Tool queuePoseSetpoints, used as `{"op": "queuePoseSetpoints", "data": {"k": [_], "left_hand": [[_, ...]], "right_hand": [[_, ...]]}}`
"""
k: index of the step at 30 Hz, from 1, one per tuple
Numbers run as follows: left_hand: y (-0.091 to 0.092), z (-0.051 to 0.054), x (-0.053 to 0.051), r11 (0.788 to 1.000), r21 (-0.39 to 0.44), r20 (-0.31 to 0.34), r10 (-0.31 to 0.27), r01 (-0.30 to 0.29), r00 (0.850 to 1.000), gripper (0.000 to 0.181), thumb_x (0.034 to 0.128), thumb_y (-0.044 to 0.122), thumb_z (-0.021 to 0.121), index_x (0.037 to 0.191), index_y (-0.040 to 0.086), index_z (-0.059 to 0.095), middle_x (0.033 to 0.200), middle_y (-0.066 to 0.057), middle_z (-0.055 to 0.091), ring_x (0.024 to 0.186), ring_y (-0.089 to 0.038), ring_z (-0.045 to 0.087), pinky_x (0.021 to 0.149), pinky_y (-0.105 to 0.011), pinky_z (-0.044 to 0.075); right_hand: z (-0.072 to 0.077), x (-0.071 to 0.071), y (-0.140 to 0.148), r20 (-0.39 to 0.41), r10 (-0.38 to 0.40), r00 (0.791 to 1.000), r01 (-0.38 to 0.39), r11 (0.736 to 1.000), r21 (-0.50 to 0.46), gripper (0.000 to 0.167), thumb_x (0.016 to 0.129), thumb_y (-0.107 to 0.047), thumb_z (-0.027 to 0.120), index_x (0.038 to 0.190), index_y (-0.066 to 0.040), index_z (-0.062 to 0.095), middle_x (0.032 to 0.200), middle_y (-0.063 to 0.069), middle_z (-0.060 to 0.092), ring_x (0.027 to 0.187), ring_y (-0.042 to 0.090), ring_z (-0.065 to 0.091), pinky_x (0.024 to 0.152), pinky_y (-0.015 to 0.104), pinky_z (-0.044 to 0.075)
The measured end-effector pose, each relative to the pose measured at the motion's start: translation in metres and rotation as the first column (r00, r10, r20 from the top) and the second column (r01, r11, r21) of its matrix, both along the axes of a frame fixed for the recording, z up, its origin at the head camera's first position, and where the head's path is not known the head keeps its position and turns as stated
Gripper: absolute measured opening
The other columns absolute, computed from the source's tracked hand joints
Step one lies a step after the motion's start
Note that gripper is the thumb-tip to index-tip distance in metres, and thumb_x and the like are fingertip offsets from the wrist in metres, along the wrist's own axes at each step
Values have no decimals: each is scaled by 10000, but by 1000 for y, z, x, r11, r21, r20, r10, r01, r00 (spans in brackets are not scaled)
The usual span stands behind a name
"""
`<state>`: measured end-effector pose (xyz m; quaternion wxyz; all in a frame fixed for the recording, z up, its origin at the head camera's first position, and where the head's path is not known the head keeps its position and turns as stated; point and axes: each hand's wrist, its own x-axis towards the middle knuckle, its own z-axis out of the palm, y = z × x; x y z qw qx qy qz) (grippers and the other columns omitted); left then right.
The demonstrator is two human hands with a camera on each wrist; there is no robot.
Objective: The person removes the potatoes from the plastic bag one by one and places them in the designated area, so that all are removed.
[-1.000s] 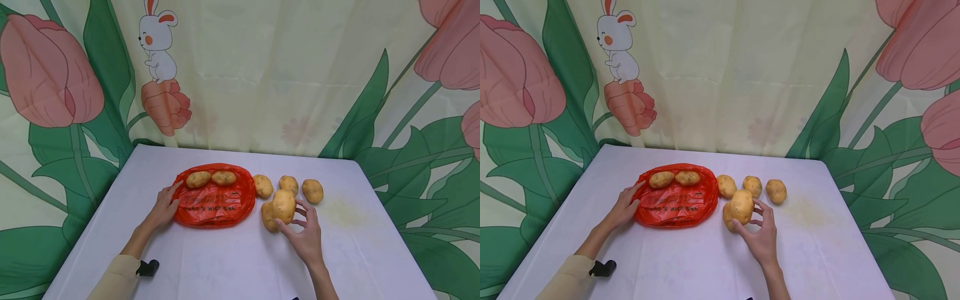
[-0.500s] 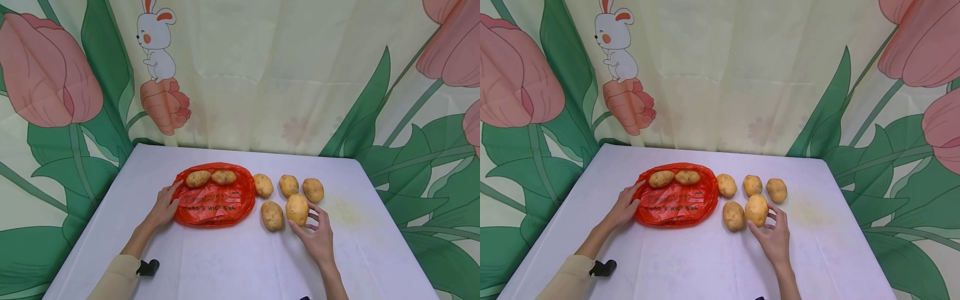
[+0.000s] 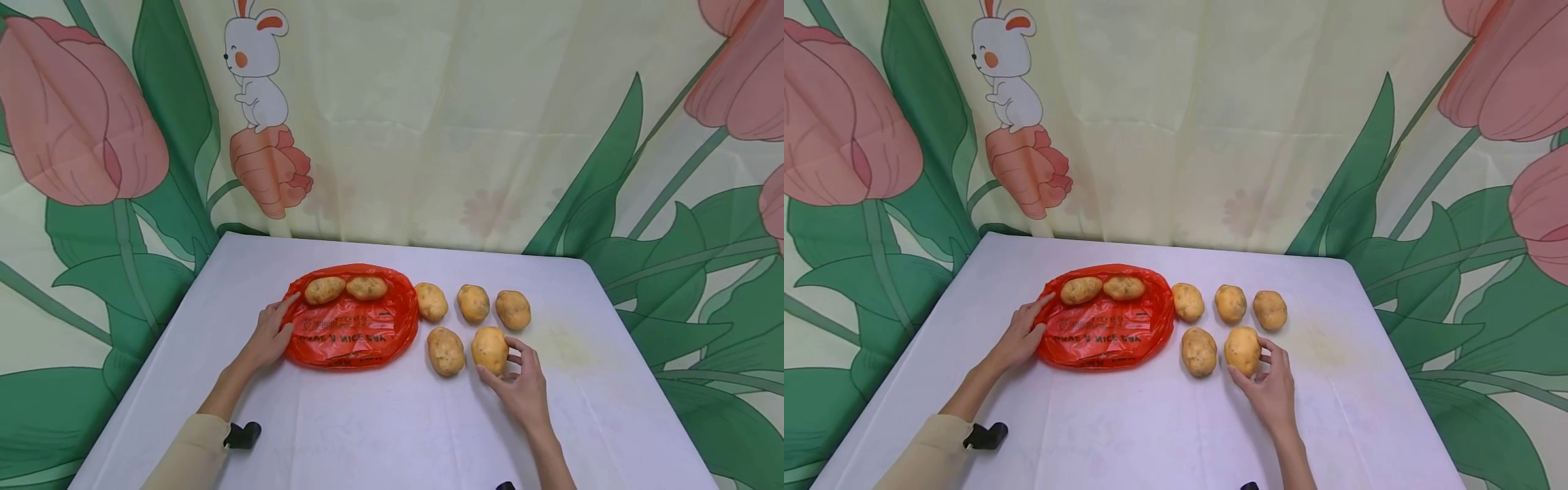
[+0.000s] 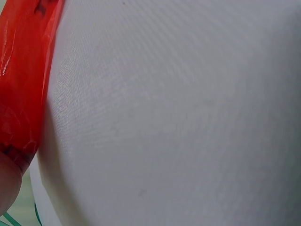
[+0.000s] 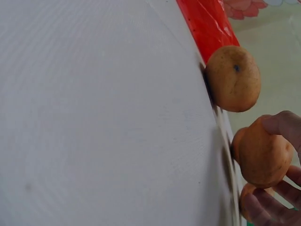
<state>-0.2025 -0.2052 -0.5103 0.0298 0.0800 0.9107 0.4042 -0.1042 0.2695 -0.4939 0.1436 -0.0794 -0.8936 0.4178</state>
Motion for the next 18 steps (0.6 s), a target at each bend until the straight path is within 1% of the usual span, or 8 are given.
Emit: {"op": "queuePoseSetpoints", "data": {"k": [6, 11, 15, 18], "left_hand": [[1, 1, 1, 1000, 0, 10, 8, -8, 1000, 638, 992, 96, 435, 1614, 127, 294, 1522, -282, 317, 1379, -448, 281, 1073, -689, 366], [1, 0, 0, 1000, -3, 13, 13, -13, 1000, 644, 991, 101, 433, 1618, 136, 287, 1524, -281, 314, 1379, -447, 281, 1071, -685, 373], [1, -1, 0, 1000, -3, -7, 8, -9, 1000, 638, 989, 96, 426, 1612, 124, 297, 1514, -287, 329, 1369, -450, 291, 1068, -687, 370], [1, -2, 0, 1000, -1, -20, 7, -7, 1000, 630, 990, 91, 427, 1608, 117, 307, 1504, -289, 342, 1359, -450, 301, 1066, -683, 370]], "right_hand": [[-5, -2, 2, 35, 19, 999, -20, 999, 26, 785, 757, -157, 901, 1407, -22, 482, 1384, 165, 519, 1147, 338, 604, 766, 237, 536], [-7, -2, 3, 51, 30, 998, -32, 999, 38, 787, 766, -176, 897, 1415, -34, 476, 1392, 165, 511, 1163, 342, 597, 770, 232, 526], [-6, -2, 2, 56, 28, 998, -32, 997, 64, 799, 775, -200, 892, 1431, -35, 467, 1402, 169, 509, 1187, 339, 586, 798, 278, 529], [-5, -3, 0, 52, 23, 998, -27, 996, 80, 811, 778, -209, 891, 1441, -25, 462, 1413, 175, 506, 1209, 336, 566, 837, 362, 531]]}}
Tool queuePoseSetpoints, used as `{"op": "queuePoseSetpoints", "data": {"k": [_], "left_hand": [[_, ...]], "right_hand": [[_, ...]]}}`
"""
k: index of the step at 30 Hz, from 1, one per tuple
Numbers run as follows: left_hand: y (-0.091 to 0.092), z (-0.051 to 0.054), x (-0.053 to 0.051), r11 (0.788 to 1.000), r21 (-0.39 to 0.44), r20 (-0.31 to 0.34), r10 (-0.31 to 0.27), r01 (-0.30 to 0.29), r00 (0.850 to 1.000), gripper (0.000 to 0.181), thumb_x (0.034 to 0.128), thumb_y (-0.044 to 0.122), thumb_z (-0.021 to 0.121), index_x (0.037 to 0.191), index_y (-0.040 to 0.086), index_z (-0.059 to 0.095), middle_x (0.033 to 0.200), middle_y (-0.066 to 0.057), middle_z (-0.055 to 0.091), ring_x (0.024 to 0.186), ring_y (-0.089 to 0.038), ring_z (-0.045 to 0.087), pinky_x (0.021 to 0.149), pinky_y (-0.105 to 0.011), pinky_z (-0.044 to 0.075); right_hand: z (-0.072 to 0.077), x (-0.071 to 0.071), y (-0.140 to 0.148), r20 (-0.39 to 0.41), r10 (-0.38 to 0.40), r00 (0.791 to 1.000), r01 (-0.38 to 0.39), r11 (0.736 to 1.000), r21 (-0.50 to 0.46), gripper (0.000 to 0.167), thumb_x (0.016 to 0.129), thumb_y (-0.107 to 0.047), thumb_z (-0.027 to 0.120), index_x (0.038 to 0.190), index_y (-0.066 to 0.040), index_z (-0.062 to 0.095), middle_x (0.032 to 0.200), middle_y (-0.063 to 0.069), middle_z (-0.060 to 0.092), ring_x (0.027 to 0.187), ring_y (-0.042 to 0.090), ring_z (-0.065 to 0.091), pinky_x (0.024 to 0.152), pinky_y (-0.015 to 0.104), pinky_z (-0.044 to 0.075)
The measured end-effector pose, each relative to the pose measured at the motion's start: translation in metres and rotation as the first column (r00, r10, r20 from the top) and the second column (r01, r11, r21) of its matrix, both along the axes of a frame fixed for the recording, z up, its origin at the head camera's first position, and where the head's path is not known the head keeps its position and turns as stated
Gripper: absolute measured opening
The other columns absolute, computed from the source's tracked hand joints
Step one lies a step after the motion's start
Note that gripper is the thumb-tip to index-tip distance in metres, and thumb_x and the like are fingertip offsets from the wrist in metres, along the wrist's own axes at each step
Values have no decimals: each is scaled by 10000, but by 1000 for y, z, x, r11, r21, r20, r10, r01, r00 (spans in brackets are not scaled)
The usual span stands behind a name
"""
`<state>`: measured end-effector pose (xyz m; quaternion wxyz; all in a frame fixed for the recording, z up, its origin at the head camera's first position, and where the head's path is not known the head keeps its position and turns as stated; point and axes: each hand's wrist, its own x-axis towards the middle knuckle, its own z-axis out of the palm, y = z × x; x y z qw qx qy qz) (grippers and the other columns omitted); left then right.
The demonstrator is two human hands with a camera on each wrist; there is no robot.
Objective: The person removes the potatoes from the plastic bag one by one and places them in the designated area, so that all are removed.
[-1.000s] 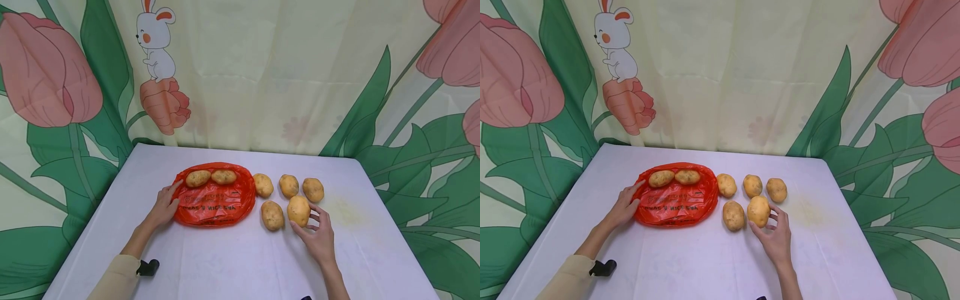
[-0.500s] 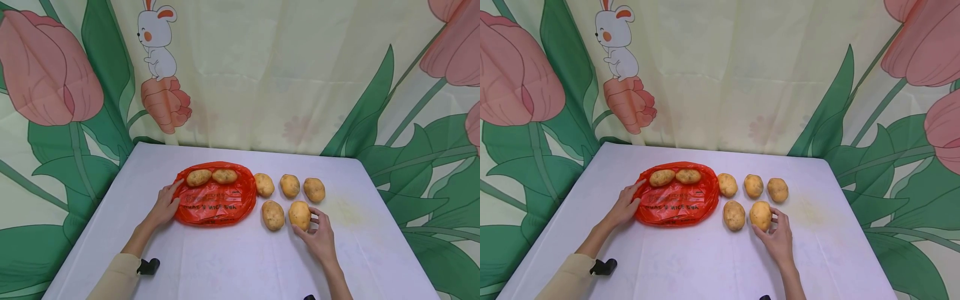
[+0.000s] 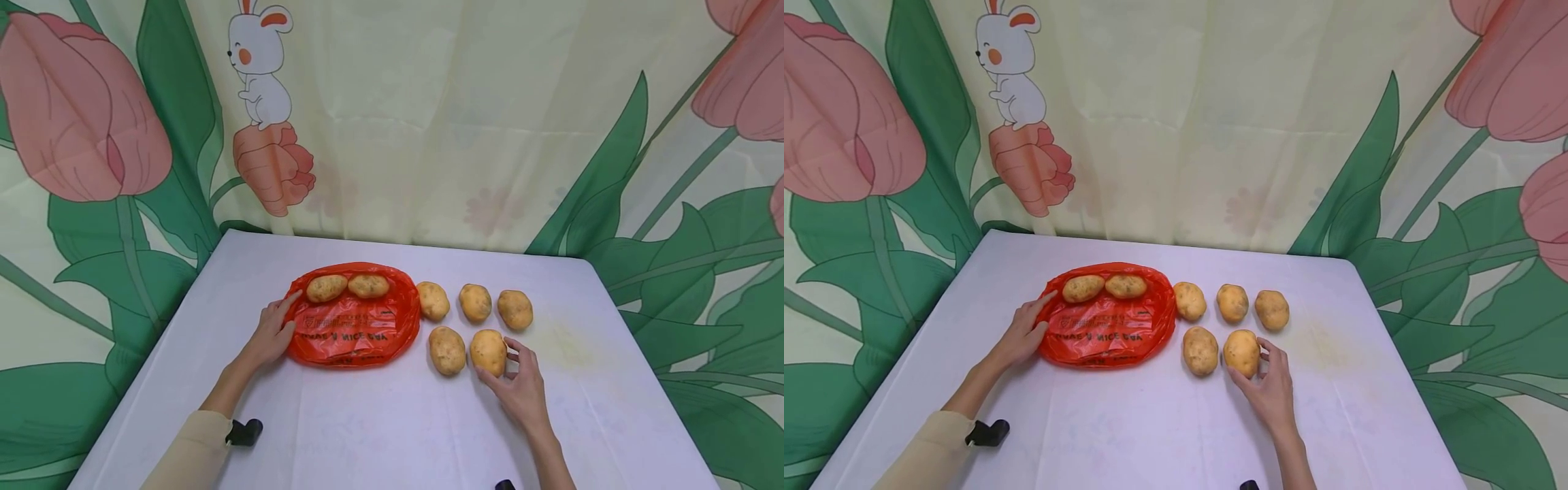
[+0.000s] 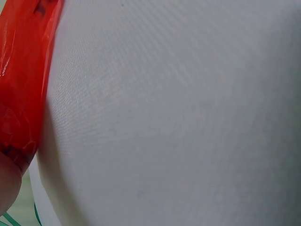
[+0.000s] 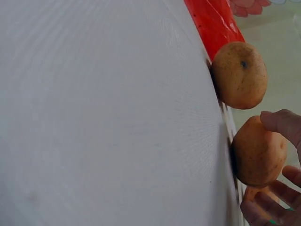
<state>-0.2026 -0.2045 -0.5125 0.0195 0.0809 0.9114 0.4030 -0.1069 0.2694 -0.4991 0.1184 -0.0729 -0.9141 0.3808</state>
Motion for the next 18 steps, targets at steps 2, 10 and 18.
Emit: {"op": "queuePoseSetpoints", "data": {"k": [2, 10, 18], "left_hand": [[1, 0, 0, 1000, 0, -2, -1, 1, 1000, 630, 991, 91, 427, 1608, 117, 306, 1502, -290, 345, 1356, -451, 305, 1065, -682, 372], [1, 1, 0, 1000, -3, 3, -1, 1, 1000, 631, 993, 86, 431, 1611, 115, 302, 1504, -285, 349, 1363, -447, 303, 1072, -676, 374], [0, 1, 1, 1000, -6, 4, -5, 5, 1000, 621, 999, 75, 425, 1606, 105, 302, 1496, -302, 341, 1351, -459, 307, 1077, -690, 353]], "right_hand": [[1, 0, -1, -6, -2, 1000, 2, 1000, 1, 815, 783, -217, 888, 1445, -15, 459, 1417, 189, 498, 1228, 346, 544, 869, 433, 526], [13, -2, -13, -195, 7, 981, -12, 1000, -25, 769, 752, -176, 898, 1395, -4, 513, 1359, 214, 523, 1249, 386, 448, 984, 499, 376], [34, -11, -48, -285, 94, 954, -109, 993, -38, 712, 774, -154, 880, 1375, -17, 525, 1372, 166, 535, 1310, 359, 450, 1053, 546, 341]]}}
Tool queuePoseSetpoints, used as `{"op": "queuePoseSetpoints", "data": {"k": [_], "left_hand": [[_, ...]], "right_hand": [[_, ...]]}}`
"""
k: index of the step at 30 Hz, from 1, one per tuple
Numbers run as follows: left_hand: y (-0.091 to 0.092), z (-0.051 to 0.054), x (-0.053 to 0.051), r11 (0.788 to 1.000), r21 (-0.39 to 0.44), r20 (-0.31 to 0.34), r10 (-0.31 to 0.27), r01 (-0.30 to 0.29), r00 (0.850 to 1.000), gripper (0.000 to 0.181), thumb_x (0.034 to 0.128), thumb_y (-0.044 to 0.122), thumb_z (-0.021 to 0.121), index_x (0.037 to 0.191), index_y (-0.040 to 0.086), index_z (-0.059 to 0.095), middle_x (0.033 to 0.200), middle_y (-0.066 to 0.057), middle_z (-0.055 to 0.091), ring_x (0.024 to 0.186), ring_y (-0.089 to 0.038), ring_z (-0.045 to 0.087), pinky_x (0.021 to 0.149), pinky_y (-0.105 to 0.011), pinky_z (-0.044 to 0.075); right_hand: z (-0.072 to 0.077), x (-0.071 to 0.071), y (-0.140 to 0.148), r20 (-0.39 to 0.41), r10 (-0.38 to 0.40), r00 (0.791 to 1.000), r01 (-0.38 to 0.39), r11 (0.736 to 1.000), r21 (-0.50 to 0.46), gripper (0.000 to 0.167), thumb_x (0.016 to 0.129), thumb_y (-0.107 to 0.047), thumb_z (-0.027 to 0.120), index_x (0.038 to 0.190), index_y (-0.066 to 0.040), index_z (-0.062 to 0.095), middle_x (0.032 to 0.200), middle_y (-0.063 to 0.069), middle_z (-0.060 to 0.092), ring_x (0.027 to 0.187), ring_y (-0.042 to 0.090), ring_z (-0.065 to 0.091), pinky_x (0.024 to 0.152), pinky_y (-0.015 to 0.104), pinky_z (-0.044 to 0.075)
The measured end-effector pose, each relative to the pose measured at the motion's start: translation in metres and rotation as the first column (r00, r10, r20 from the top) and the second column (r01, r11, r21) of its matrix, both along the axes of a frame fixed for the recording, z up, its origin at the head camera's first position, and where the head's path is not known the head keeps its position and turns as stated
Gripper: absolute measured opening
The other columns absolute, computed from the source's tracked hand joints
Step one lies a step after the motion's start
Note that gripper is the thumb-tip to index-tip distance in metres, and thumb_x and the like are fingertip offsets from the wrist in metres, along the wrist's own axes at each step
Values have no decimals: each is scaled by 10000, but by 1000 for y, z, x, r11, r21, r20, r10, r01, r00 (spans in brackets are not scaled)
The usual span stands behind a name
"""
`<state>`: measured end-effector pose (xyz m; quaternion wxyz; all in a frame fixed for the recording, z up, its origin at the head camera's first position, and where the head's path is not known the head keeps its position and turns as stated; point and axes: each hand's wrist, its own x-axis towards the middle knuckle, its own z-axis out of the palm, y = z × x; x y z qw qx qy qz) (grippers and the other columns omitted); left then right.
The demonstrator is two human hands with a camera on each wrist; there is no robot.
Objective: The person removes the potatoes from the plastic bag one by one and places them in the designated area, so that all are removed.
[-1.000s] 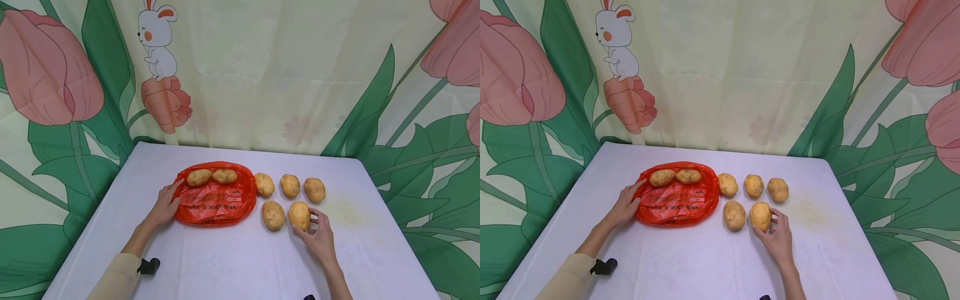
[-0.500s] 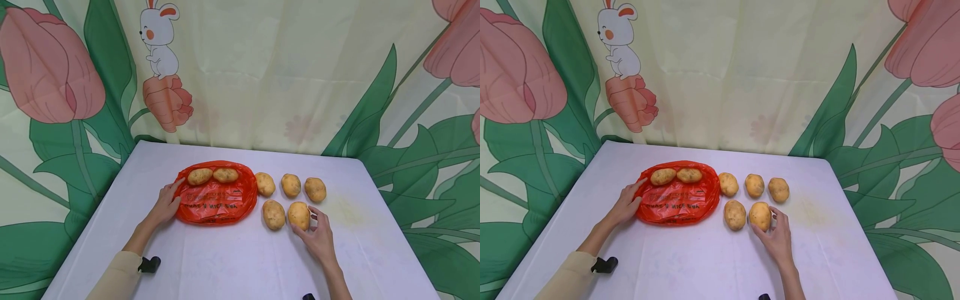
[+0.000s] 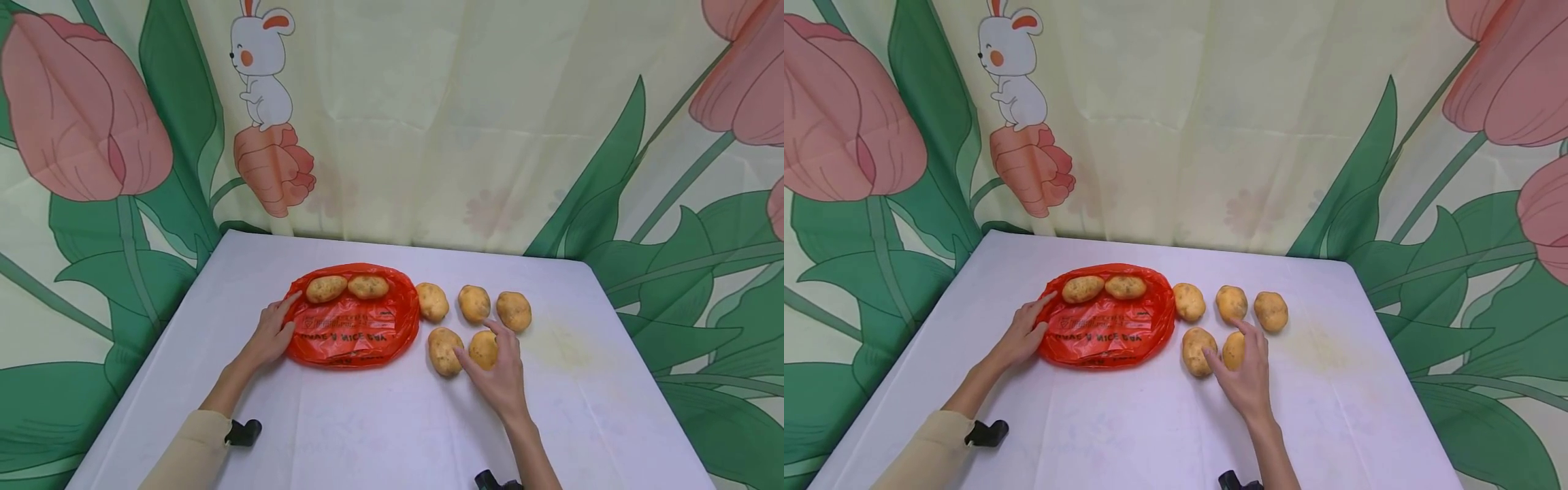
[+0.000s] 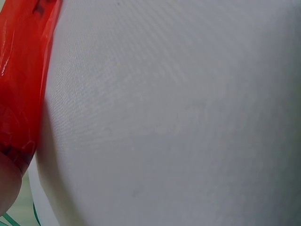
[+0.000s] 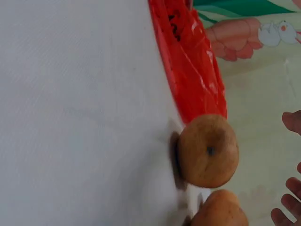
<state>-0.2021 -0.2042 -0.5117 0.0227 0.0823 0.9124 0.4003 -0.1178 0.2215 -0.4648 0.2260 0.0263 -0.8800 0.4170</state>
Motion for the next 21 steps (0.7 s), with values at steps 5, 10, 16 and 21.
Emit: {"op": "queuePoseSetpoints", "data": {"k": [5, 10, 16, 21], "left_hand": [[0, -2, 0, 1000, 5, -7, -2, 2, 1000, 621, 996, 80, 430, 1604, 99, 305, 1491, -302, 351, 1347, -456, 315, 1080, -685, 356], [-1, -4, 0, 1000, 6, -38, -9, 9, 999, 624, 988, 70, 427, 1601, 101, 315, 1474, -309, 374, 1336, -461, 331, 1077, -683, 350], [-2, -5, 0, 1000, 7, -39, -11, 11, 999, 623, 991, 70, 427, 1602, 111, 315, 1473, -307, 374, 1337, -461, 335, 1079, -683, 347], [-2, -4, 0, 1000, 6, -39, -9, 9, 999, 624, 991, 68, 426, 1603, 108, 313, 1475, -312, 372, 1335, -466, 336, 1078, -685, 345]], "right_hand": [[9, -8, -28, 7, 80, 997, -79, 996, -42, 701, 786, -165, 878, 1382, -50, 527, 1381, 136, 540, 1288, 297, 479, 1063, 544, 378], [12, -16, -55, 47, 148, 988, -144, 987, -75, 679, 814, -196, 857, 1391, -67, 523, 1387, 122, 542, 1257, 312, 521, 1040, 556, 441], [12, -30, -84, 128, 223, 966, -210, 971, -111, 657, 852, -260, 831, 1401, -82, 517, 1383, 127, 542, 1252, 378, 553, 1042, 585, 456], [13, -44, -104, 174, 286, 942, -267, 955, -127, 681, 862, -304, 821, 1418, -64, 509, 1410, 144, 520, 1297, 385, 514, 1072, 586, 432]]}}
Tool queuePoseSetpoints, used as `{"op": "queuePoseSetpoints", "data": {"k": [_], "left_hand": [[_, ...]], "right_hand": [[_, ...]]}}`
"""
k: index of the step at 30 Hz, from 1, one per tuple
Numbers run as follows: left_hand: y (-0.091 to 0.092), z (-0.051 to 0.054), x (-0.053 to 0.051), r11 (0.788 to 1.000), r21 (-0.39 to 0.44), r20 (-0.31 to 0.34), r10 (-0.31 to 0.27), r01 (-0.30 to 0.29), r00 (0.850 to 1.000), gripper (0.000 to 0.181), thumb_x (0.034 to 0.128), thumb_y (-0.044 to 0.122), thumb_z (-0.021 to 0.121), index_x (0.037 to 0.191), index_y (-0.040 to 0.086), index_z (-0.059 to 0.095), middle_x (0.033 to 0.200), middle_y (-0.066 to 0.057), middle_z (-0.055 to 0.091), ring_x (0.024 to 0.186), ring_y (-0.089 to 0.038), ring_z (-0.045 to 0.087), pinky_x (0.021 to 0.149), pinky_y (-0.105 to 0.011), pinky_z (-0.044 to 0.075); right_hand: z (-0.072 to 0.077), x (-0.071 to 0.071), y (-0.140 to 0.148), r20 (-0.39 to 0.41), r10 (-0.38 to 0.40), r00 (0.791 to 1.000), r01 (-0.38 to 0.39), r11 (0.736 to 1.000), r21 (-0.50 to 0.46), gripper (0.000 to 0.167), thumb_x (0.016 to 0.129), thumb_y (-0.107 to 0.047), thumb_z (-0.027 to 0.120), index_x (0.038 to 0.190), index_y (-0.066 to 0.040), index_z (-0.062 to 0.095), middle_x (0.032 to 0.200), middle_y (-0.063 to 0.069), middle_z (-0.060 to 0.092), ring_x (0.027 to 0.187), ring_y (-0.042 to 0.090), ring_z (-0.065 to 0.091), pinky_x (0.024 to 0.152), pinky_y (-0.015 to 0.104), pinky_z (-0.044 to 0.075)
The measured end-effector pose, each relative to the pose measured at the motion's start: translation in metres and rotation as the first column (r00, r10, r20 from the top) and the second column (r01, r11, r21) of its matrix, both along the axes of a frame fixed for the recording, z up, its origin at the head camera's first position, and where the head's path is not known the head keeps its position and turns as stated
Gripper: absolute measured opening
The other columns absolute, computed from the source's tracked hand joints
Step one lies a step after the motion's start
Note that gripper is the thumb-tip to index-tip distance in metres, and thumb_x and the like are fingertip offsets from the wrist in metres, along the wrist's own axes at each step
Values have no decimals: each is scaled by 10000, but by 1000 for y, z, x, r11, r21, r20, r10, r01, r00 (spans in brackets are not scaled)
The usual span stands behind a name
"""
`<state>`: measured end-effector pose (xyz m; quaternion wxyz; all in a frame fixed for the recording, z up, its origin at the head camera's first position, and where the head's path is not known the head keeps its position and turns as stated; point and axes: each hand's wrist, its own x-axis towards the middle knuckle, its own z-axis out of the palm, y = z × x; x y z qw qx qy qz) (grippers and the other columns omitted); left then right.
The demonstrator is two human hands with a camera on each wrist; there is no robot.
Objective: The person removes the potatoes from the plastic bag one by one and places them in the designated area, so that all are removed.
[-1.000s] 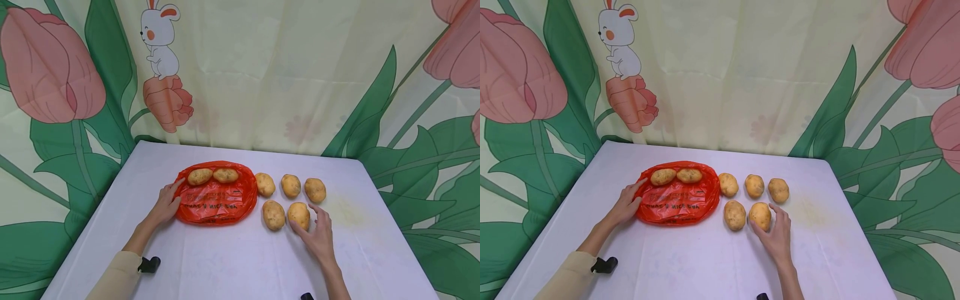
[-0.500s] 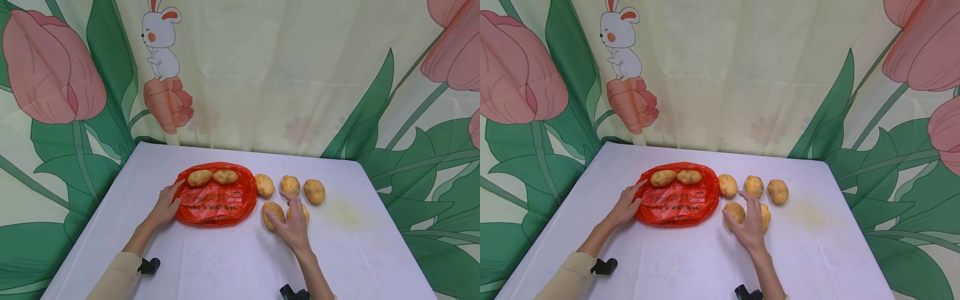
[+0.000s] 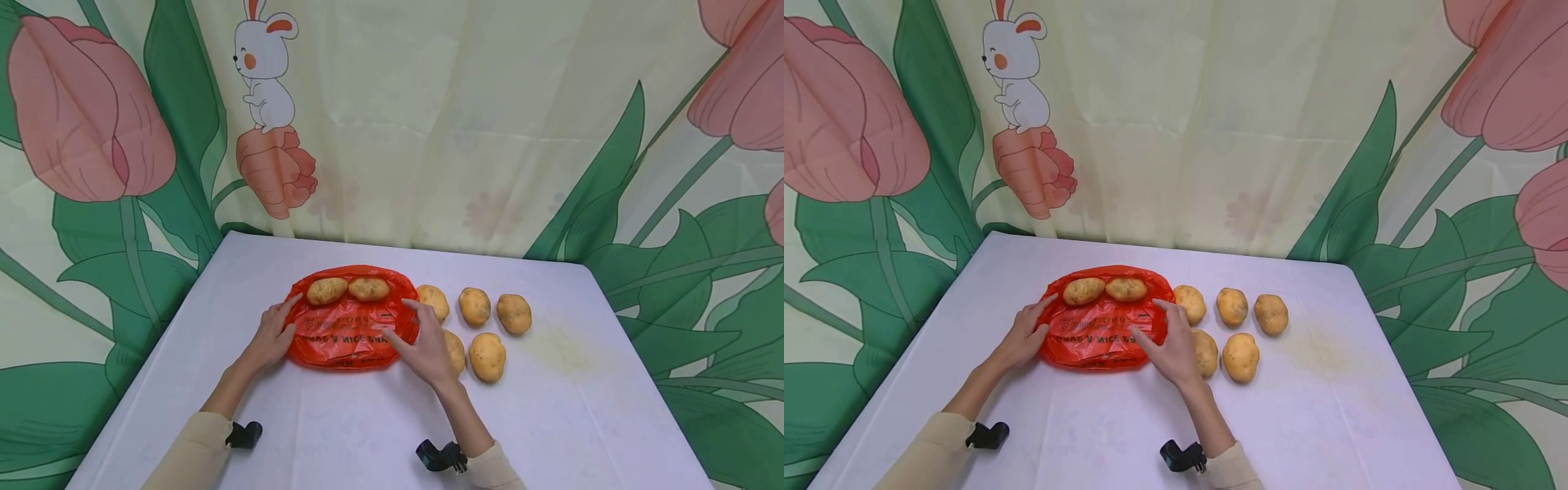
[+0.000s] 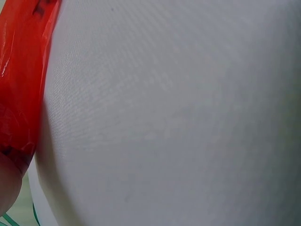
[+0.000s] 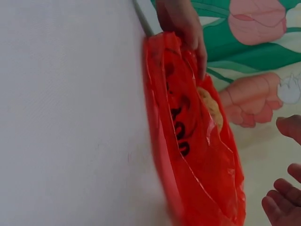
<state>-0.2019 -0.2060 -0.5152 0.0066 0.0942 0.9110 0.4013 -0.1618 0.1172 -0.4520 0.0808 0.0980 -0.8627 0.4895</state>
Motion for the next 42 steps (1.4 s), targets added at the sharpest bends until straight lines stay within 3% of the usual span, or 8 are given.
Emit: {"op": "queuePoseSetpoints", "data": {"k": [12, 20, 32, 42], "left_hand": [[-1, 0, 0, 1000, -5, 7, -2, 2, 1000, 623, 999, 74, 434, 1607, 118, 305, 1490, -299, 365, 1341, -456, 329, 1079, -683, 350], [0, 2, -1, 1000, -4, 5, -7, 7, 1000, 614, 1002, 79, 426, 1604, 111, 309, 1485, -297, 371, 1332, -453, 337, 1078, -679, 352], [0, 0, -1, 1000, 13, 14, -6, 5, 1000, 612, 998, 70, 427, 1600, 119, 326, 1497, -294, 368, 1348, -454, 327, 1087, -677, 341], [0, 2, 0, 1000, 12, 24, -1, 1, 1000, 616, 995, 60, 427, 1600, 120, 327, 1504, -293, 366, 1352, -452, 327, 1086, -673, 348]], "right_hand": [[-5, -38, -29, 41, 75, 996, -77, 995, 62, 695, 896, -294, 781, 1447, -2, 475, 1430, 202, 505, 1346, 413, 484, 1115, 561, 396], [-5, -61, -41, 106, 25, 994, -42, 986, 158, 681, 909, -306, 769, 1452, -30, 465, 1431, 182, 494, 1305, 384, 511, 1108, 528, 415], [-15, -81, -49, 66, -1, 998, -17, 966, 257, 644, 914, -296, 764, 1422, -15, 483, 1426, 168, 501, 1333, 331, 451, 1123, 478, 401], [-18, -94, -53, 55, -15, 998, -5, 941, 339, 687, 891, -340, 776, 1434, -18, 504, 1415, 194, 511, 1298, 360, 407, 1103, 511, 371]]}}
